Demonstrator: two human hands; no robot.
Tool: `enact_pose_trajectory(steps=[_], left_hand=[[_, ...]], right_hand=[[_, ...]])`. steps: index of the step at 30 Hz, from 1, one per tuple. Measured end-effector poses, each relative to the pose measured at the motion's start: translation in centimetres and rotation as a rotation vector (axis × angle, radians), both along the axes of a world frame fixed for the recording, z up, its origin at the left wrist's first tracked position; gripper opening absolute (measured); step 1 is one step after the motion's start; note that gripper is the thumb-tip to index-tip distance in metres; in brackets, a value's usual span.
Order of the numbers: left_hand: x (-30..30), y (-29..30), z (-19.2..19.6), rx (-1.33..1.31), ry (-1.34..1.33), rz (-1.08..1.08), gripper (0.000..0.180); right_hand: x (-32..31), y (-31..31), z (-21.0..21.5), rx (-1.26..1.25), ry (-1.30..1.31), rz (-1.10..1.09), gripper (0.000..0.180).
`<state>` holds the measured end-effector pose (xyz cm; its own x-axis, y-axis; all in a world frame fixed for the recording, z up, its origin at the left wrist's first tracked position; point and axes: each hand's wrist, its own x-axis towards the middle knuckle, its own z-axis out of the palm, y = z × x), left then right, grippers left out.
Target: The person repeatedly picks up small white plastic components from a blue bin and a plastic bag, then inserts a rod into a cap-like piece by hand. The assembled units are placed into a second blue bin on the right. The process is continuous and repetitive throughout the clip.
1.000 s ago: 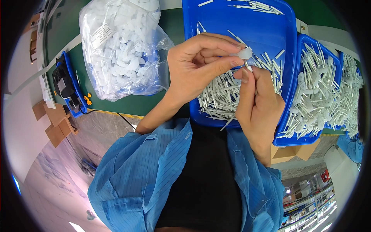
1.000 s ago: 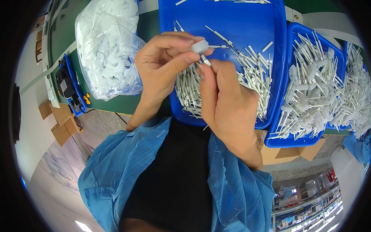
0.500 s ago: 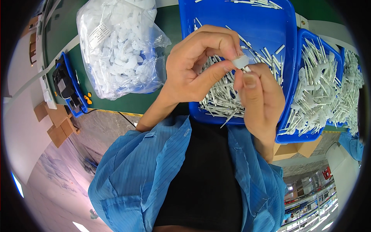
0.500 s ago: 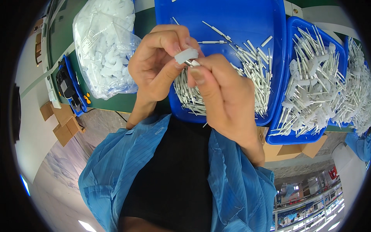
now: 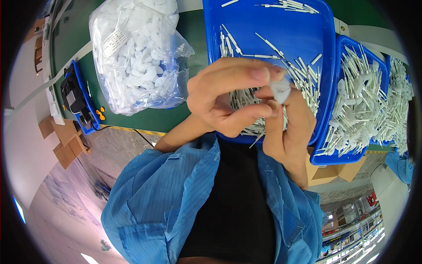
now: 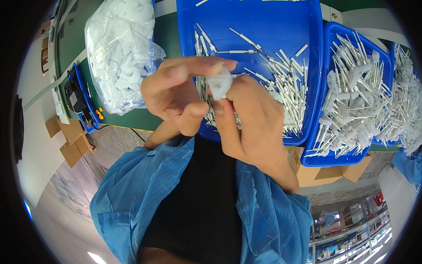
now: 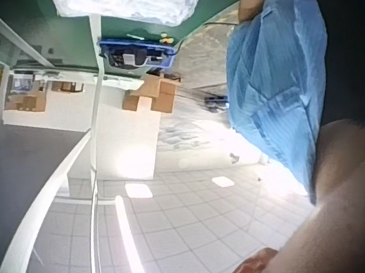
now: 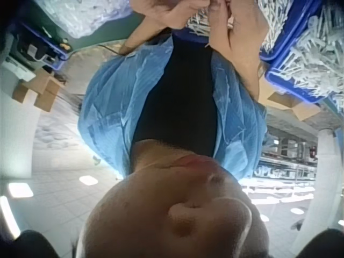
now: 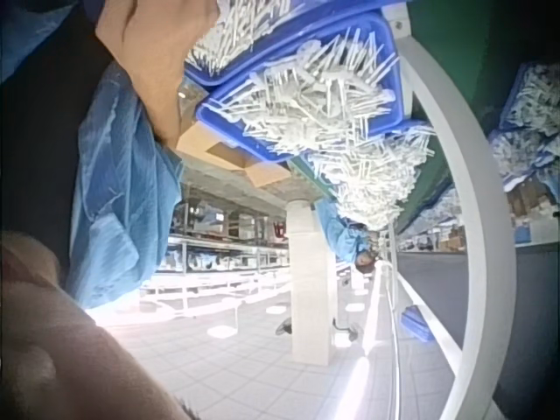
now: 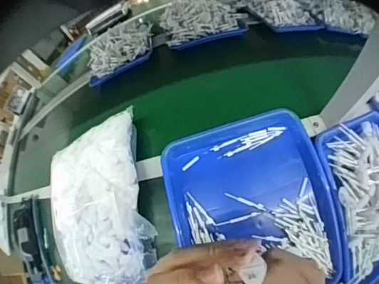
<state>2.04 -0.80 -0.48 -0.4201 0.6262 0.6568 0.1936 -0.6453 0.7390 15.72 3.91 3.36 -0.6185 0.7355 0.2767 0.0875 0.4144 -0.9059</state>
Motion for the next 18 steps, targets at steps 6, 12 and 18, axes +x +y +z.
enact_pose_trajectory(steps=[6, 12, 18], left_hand=[[-2.3, 0.3, 0.0, -0.021, 0.424, -0.009, 0.052], [-2.4, 0.2, 0.7, -0.068, 0.316, -0.005, 0.047], [-3.7, 0.5, 0.3, -0.038, 0.214, -0.066, 0.04]], right_hand=[[0.5, 0.6, -1.0, 0.138, -0.04, -0.028, 0.022], [0.6, 0.7, -1.2, 0.134, -0.047, 0.043, 0.023], [0.4, 0.9, -0.9, 0.116, 0.014, 0.065, 0.024]])
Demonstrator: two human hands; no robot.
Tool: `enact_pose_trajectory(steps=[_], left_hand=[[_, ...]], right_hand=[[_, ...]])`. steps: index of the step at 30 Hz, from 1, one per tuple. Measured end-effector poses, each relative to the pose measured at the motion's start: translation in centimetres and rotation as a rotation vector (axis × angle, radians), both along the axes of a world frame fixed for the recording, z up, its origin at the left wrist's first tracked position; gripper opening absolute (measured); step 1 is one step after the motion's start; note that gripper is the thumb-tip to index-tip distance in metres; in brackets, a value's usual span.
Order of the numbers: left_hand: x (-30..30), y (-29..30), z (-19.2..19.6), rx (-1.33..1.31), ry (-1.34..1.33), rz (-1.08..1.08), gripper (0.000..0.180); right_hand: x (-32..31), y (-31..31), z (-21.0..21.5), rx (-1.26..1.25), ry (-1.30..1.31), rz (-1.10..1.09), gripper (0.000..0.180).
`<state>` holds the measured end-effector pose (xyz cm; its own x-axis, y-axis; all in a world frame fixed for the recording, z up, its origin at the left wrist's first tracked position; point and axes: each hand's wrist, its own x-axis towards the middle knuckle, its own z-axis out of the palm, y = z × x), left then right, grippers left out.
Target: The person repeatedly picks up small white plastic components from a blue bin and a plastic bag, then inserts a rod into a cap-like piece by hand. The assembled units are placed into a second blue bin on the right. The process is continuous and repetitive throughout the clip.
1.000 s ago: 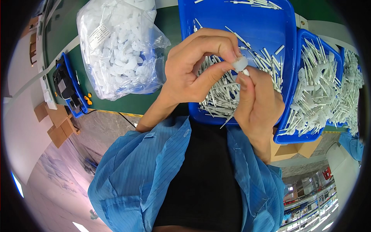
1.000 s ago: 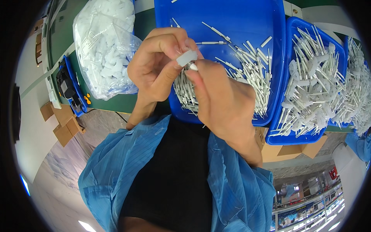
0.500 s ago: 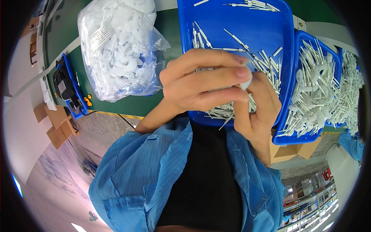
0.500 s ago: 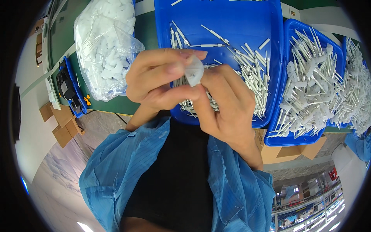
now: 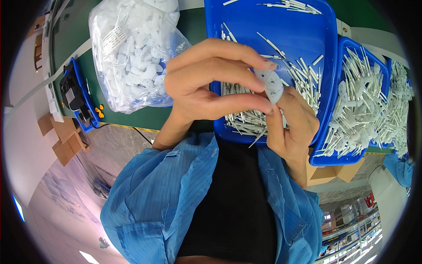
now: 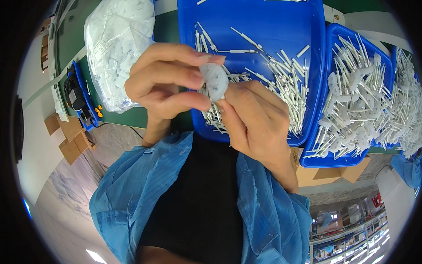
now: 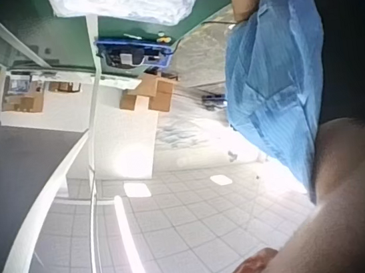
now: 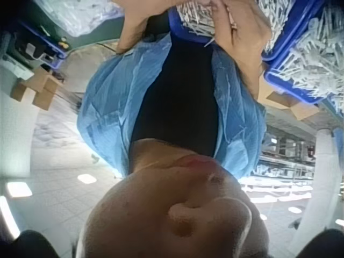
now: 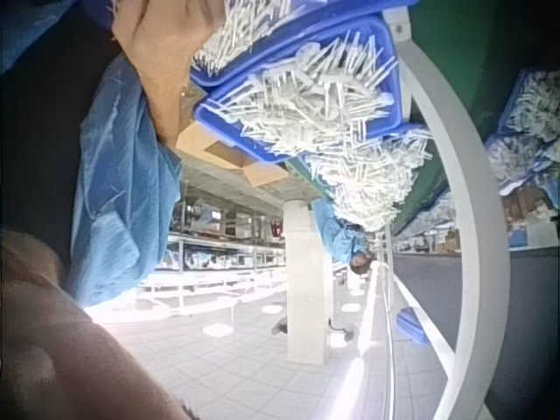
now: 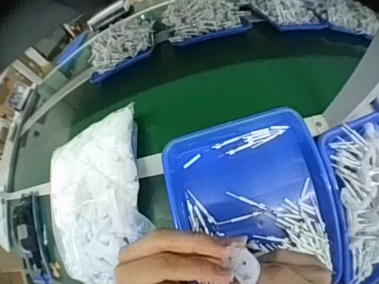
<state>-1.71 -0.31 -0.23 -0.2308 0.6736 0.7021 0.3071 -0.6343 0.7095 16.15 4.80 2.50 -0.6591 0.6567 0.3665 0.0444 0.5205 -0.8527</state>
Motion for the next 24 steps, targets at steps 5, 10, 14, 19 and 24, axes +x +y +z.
enact_pose_trajectory(steps=[5, 10, 14, 19, 24], left_hand=[[0.3, -0.3, 0.9, -0.061, 0.072, 0.026, 0.04], [0.6, -0.5, 0.8, -0.11, 0.15, 0.032, 0.042], [1.2, -0.3, 1.7, -0.243, 0.078, -0.029, 0.038], [0.6, 0.0, 1.4, -0.198, 0.06, -0.093, 0.033], [0.6, 0.0, -0.1, 0.003, 0.19, 0.048, 0.025]], right_hand=[[0.0, 0.2, -0.1, 0.047, -0.023, -0.023, 0.025], [0.0, 0.4, -0.2, 0.142, -0.034, -0.074, 0.025], [0.1, 0.4, -0.4, 0.149, -0.061, -0.094, 0.025], [0.2, 1.1, -0.9, 0.223, -0.092, -0.061, 0.027], [0.9, 1.8, 0.5, 0.11, -0.281, 0.007, 0.029]])
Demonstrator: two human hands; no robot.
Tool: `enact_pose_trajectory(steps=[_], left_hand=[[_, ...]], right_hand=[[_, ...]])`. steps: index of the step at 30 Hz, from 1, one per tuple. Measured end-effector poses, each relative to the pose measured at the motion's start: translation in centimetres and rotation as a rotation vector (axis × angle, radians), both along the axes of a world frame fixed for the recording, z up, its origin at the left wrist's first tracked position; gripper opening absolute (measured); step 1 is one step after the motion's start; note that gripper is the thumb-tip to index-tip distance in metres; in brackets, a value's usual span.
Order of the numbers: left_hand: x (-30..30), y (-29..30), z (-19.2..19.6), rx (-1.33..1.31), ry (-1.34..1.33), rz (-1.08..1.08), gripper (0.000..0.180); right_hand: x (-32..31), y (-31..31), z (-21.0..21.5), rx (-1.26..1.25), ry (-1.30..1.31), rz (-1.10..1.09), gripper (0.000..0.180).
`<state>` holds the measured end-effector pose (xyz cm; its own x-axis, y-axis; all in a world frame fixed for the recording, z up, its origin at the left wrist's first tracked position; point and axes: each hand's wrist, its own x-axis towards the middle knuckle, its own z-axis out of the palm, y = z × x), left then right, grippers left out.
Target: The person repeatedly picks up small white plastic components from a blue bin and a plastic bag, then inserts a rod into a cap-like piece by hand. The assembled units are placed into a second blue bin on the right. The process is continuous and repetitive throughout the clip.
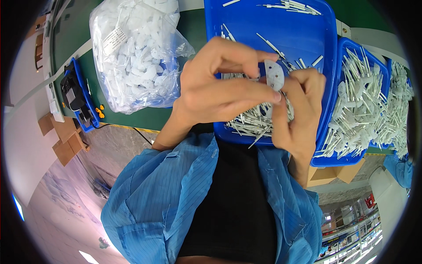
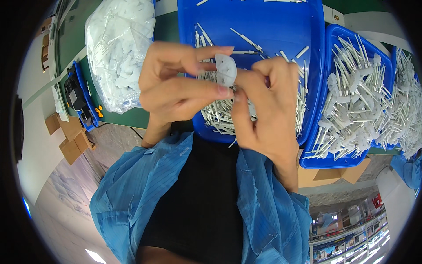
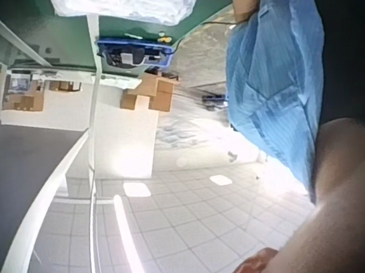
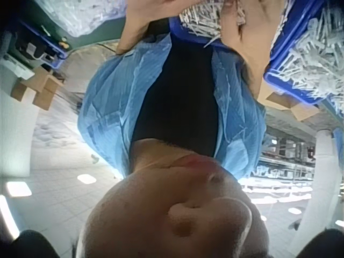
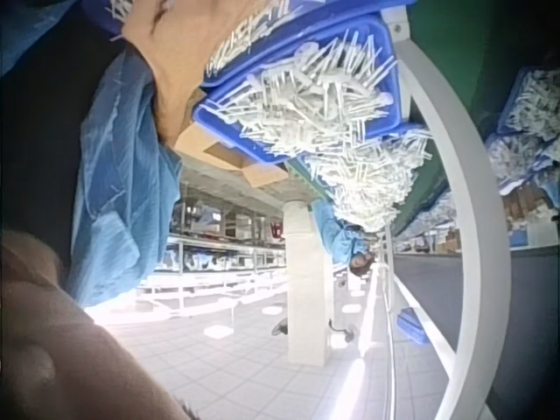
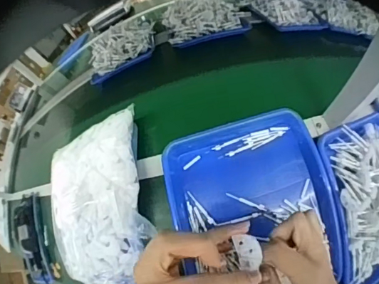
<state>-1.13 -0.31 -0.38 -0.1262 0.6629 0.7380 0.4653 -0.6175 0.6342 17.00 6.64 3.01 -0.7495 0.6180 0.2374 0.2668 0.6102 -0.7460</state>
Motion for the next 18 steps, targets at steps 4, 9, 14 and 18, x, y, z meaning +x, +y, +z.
enact_pose_trajectory(steps=[4, 9, 14, 18], left_hand=[[0.9, -0.5, 0.7, -0.043, 0.136, 0.02, 0.021], [0.5, -0.9, 1.2, -0.071, 0.251, 0.062, 0.026], [0.2, -0.8, 0.8, 0.039, 0.195, 0.073, 0.028], [-0.4, -1.0, 0.6, 0.076, 0.109, 0.017, 0.025]], right_hand=[[-0.5, -0.2, 0.3, -0.672, 0.268, -0.055, 0.024], [-1.4, -0.6, 0.9, -0.755, 0.233, -0.069, 0.025], [-0.8, 0.8, 2.3, -0.683, 0.06, 0.071, 0.024], [-1.6, 0.9, 2.2, -0.681, 0.128, 0.11, 0.024]])
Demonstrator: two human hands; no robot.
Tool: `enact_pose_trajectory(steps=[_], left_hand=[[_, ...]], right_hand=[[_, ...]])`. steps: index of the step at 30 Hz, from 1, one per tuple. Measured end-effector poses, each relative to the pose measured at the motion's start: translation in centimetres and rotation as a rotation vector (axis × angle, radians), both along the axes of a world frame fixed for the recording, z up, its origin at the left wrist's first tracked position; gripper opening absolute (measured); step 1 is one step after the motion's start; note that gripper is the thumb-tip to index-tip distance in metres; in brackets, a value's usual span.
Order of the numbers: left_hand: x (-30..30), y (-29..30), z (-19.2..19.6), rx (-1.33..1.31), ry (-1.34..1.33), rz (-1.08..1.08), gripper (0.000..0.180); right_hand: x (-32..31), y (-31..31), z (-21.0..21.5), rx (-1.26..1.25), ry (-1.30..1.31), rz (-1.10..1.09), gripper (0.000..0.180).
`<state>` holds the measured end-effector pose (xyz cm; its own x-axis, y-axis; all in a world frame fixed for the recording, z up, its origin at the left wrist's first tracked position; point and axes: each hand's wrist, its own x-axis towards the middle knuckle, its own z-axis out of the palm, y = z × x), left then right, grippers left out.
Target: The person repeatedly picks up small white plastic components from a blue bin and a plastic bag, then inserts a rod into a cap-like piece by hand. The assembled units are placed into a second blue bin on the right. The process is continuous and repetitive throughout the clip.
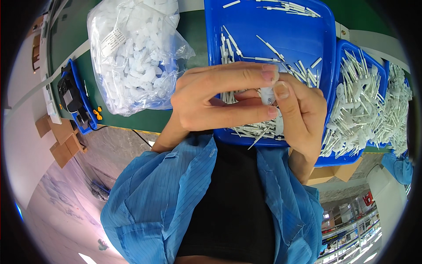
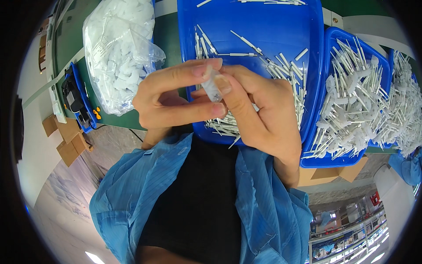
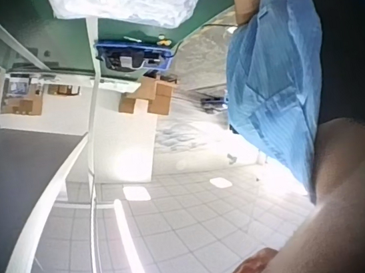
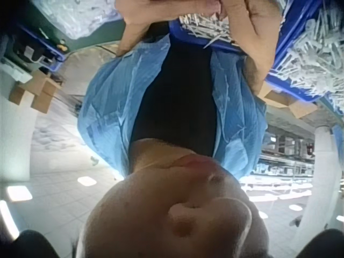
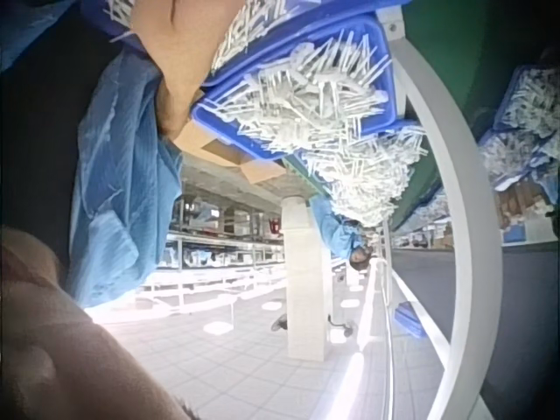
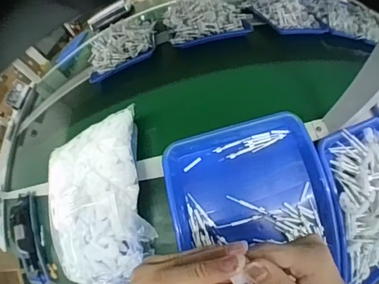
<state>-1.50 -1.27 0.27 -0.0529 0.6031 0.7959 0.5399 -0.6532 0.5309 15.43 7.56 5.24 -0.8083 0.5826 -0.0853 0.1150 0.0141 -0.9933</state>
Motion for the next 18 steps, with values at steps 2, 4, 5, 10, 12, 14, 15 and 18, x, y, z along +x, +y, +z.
enact_pose_trajectory(steps=[2, 4, 5, 10, 12, 14, 15, 18], left_hand=[[-0.3, 0.4, -0.5, 0.039, -0.048, -0.049, 0.022], [-0.7, 0.4, -0.7, 0.038, -0.066, -0.128, 0.022], [-0.9, 0.4, -0.7, 0.027, -0.066, -0.175, 0.022], [-1.4, 0.5, -1.3, 0.065, -0.112, -0.252, 0.02], [-1.5, 0.3, -1.1, 0.045, -0.123, -0.268, 0.017], [-1.3, 0.0, -0.6, -0.001, -0.145, -0.284, 0.014], [-1.4, 0.1, -0.5, 0.013, -0.106, -0.24, 0.015], [-1.2, 0.6, -0.4, 0.033, -0.041, -0.143, 0.019]], right_hand=[[0.2, 0.4, 0.0, -0.046, -0.04, 0.03, 0.023], [0.3, 0.6, -0.7, -0.031, 0.142, 0.025, 0.021], [0.4, 0.5, -0.8, -0.057, 0.189, 0.028, 0.02], [0.8, 0.6, -1.1, -0.192, 0.198, 0.114, 0.017], [0.8, 0.7, -1.0, -0.242, 0.157, 0.127, 0.018], [0.8, 0.4, -0.6, -0.351, 0.119, 0.09, 0.018], [0.8, 0.2, -0.5, -0.376, 0.122, 0.056, 0.018], [0.7, -0.3, -0.4, -0.372, 0.119, -0.02, 0.016]])
